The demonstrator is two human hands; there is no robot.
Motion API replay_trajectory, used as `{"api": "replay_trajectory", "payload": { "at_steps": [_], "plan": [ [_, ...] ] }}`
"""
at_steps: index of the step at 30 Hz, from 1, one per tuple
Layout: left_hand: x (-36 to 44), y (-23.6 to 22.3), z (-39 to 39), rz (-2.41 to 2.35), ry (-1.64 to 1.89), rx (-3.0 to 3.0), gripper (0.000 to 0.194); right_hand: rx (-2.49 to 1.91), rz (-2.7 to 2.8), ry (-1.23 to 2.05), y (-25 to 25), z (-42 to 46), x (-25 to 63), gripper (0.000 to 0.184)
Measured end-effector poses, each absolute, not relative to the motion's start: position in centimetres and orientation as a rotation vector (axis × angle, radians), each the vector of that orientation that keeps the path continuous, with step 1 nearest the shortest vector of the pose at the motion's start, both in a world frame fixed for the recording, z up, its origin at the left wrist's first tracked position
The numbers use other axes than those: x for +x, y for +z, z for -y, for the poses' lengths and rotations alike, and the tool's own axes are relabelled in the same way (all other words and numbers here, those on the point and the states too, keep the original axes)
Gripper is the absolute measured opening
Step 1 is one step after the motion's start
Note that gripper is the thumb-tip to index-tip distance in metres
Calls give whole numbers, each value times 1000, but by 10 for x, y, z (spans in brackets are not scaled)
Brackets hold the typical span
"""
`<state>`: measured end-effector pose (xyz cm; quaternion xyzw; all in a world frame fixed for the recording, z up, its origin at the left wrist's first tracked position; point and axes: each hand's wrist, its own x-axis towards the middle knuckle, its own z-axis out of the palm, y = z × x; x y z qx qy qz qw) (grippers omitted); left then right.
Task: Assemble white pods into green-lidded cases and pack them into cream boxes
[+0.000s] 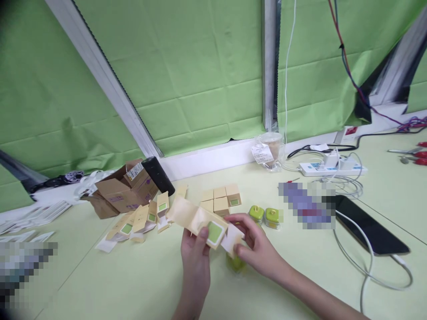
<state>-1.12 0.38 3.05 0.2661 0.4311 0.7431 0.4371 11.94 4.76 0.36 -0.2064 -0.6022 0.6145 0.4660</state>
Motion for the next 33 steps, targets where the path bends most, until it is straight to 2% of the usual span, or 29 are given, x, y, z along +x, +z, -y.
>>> {"api": "replay_trajectory", "payload": {
  "at_steps": [7, 12, 16, 22, 24, 29, 31, 33],
  "plan": [
    [-46, 35, -5, -1136, 1850, 593, 54, -510, 1816, 1533, 16, -43, 116, 25],
    [-56, 34, -3, -1136, 1883, 594, 48, -597, 2014, 1254, 35, -37, 101, 36],
    [-49, 29, 4, -1037, 1913, 586, 53, -691, 2018, 1034, 45, -39, 82, 20],
    [-53, 36, 13, -961, 1880, 637, 60, -572, 2015, 1056, 46, -45, 73, 8],
    [-57, 39, 13, -984, 1920, 625, 59, -486, 2104, 886, 45, -43, 74, 8],
    [-59, 42, 16, -1079, 2016, 561, 57, -399, 2467, 93, 48, -29, 78, 27],
    [-63, 42, 18, -1144, 1998, 569, 60, -505, 2485, -33, 53, -30, 80, 25],
    [-76, 40, 15, -1297, 1944, 646, 59, -616, 2458, 47, 56, -39, 84, 24]
  ]
}}
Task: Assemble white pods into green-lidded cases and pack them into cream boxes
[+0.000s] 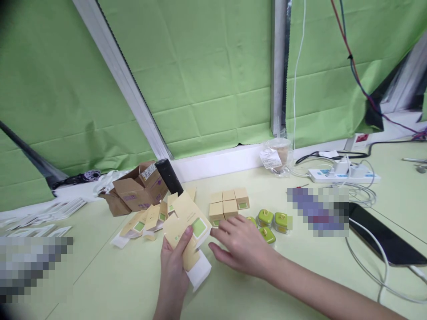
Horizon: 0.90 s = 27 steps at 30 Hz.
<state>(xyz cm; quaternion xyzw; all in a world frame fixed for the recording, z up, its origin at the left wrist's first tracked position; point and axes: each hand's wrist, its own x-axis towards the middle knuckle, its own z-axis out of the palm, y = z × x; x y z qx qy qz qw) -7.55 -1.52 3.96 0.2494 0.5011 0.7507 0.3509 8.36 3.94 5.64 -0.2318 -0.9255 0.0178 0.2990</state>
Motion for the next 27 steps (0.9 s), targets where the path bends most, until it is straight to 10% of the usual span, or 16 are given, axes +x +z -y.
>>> {"api": "replay_trajectory", "payload": {
  "at_steps": [6, 16, 27],
  "plan": [
    [-153, 20, -21, -1758, 1559, 1156, 45, -931, 2537, 195, 47, -104, 92, 31],
    [-195, 2, -45, -2220, 1350, 1546, 83, -989, 2672, 140, 9, -147, 74, 49],
    [-89, 13, -27, -1452, 1092, 2176, 71, -652, 2616, 244, 47, -108, 108, 55]
  ]
}}
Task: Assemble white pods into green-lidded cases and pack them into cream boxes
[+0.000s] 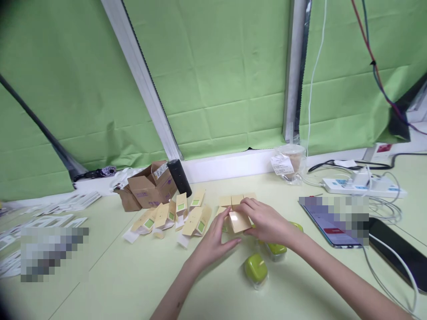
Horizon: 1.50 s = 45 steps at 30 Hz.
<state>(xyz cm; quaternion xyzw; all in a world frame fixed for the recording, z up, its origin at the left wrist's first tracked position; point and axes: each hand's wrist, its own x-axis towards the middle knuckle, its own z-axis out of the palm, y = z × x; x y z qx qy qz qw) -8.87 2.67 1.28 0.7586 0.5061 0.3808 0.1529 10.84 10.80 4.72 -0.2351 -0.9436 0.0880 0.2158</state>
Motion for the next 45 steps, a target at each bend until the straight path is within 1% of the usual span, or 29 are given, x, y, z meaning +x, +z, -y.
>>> {"api": "replay_trajectory", "payload": {
  "at_steps": [2, 6, 7, 9, 11, 12, 16, 18, 20, 22, 25, 27, 29, 32, 36, 39, 41, 43, 45],
  "plan": [
    [-80, 13, -29, -1465, 1086, 2213, 63, -630, 2572, 205, 44, -102, 113, 53],
    [-75, 13, -28, -1582, 961, 2289, 62, -644, 2519, 31, 22, -97, 116, 54],
    [-75, 13, -26, -1596, 956, 2282, 60, -661, 2481, 12, 17, -95, 116, 51],
    [-77, 12, -22, -1609, 996, 2231, 56, -699, 2376, 16, 11, -90, 117, 35],
    [-82, 10, -19, -1614, 1052, 2168, 49, -682, 2316, 99, 13, -82, 120, 17],
    [-84, 9, -17, -1623, 1075, 2144, 47, -643, 2322, 179, 16, -77, 121, 12],
    [-90, 4, -14, -1685, 987, 2199, 57, -556, 2386, 593, 30, -65, 122, 10],
    [-89, 0, -13, -1668, 934, 2321, 54, -590, 2415, 673, 31, -63, 120, 17],
    [-88, -4, -13, -1634, 927, 2432, 46, -646, 2496, 573, 28, -63, 118, 22],
    [-86, -6, -13, -1609, 935, 2503, 41, -744, 2558, 324, 23, -65, 116, 22],
    [-82, -7, -12, -1572, 932, 2579, 41, -826, 2597, -18, 17, -66, 114, 19],
    [-80, -5, -12, -1550, 926, 2616, 41, -810, 2600, -107, 16, -67, 112, 14],
    [-78, -2, -11, -1524, 916, 2652, 41, -786, 2584, -127, 15, -67, 111, 11],
    [-79, 3, -11, -1494, 898, 2666, 46, -749, 2513, -12, 14, -66, 111, 17],
    [-90, 9, -9, -1621, 801, 2446, 54, -762, 2258, 435, 13, -70, 113, 14],
    [-103, 14, -5, -1715, 785, 2159, 54, -832, 2050, 739, 7, -78, 116, 14],
    [-114, 17, -2, -1760, 850, 2013, 51, -910, 1993, 794, 1, -83, 119, 18],
    [-123, 18, 0, -1810, 917, 1938, 51, -964, 2029, 766, -6, -88, 121, 20],
    [-129, 18, -1, -1799, 1062, 1803, 51, -977, 2128, 700, -11, -89, 122, 20]
  ]
}}
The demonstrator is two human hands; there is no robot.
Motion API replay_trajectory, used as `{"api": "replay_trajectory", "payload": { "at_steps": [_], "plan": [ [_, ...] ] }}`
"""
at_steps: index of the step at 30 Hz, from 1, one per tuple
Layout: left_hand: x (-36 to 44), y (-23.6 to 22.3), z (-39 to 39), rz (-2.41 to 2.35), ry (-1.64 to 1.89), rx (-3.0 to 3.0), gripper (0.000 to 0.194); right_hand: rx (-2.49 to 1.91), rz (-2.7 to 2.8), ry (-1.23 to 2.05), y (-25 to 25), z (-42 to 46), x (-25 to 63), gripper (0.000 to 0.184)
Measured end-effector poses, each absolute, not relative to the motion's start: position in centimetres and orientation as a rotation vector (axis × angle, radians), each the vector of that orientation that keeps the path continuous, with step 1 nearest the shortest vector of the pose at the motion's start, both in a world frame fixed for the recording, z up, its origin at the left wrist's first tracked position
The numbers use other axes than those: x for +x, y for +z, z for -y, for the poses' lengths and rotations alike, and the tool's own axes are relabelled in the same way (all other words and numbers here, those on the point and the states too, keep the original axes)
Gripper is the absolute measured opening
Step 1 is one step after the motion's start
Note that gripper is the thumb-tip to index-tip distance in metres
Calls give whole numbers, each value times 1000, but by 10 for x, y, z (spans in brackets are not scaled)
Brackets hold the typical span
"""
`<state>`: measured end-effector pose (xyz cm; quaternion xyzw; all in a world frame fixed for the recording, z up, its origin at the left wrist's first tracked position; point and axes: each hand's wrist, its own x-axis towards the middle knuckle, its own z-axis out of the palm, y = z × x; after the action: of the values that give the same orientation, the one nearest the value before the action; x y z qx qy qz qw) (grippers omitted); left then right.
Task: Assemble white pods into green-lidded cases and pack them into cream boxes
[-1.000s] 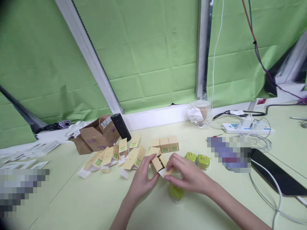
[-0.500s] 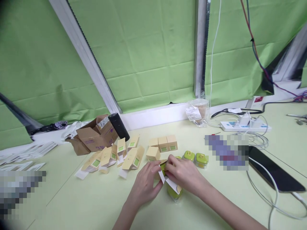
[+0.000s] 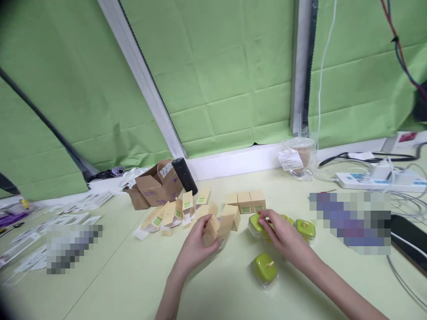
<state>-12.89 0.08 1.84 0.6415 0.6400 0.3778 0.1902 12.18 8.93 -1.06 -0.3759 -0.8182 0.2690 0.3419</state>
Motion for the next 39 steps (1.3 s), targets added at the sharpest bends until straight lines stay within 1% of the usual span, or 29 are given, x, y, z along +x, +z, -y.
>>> {"api": "replay_trajectory", "payload": {
  "at_steps": [2, 4, 8, 12, 15, 18, 21, 23, 28, 32, 35, 39],
  "plan": [
    [-128, 18, -5, -1679, 1253, 1594, 52, -967, 2236, 608, -13, -88, 121, 20],
    [-119, 16, -11, -1505, 1369, 1417, 55, -945, 2322, 519, -14, -87, 118, 19],
    [-92, 15, -21, -1271, 1394, 1271, 59, -878, 2425, 391, -20, -86, 110, 21],
    [-71, 22, -22, -1007, 1387, 1094, 49, -805, 2468, 329, -23, -86, 109, 18],
    [-63, 26, -21, -822, 1394, 954, 40, -810, 2369, 516, -19, -82, 113, 19],
    [-54, 27, -20, -798, 1519, 891, 32, -891, 2081, 898, -13, -76, 115, 30],
    [-44, 27, -17, -799, 1634, 894, 35, -787, 1785, 1310, -6, -69, 110, 44],
    [-38, 28, -15, -833, 1691, 917, 38, -733, 1648, 1473, 0, -65, 106, 45],
    [-31, 27, -15, -925, 1843, 919, 40, -664, 1507, 1627, 10, -61, 103, 45],
    [-32, 22, -18, -916, 1861, 912, 43, -591, 1476, 1691, 10, -60, 104, 46],
    [-33, 18, -17, -942, 1838, 930, 45, -612, 1455, 1685, 9, -60, 104, 48],
    [-35, 13, -14, -993, 1736, 982, 50, -724, 1475, 1600, 12, -59, 103, 49]
  ]
}}
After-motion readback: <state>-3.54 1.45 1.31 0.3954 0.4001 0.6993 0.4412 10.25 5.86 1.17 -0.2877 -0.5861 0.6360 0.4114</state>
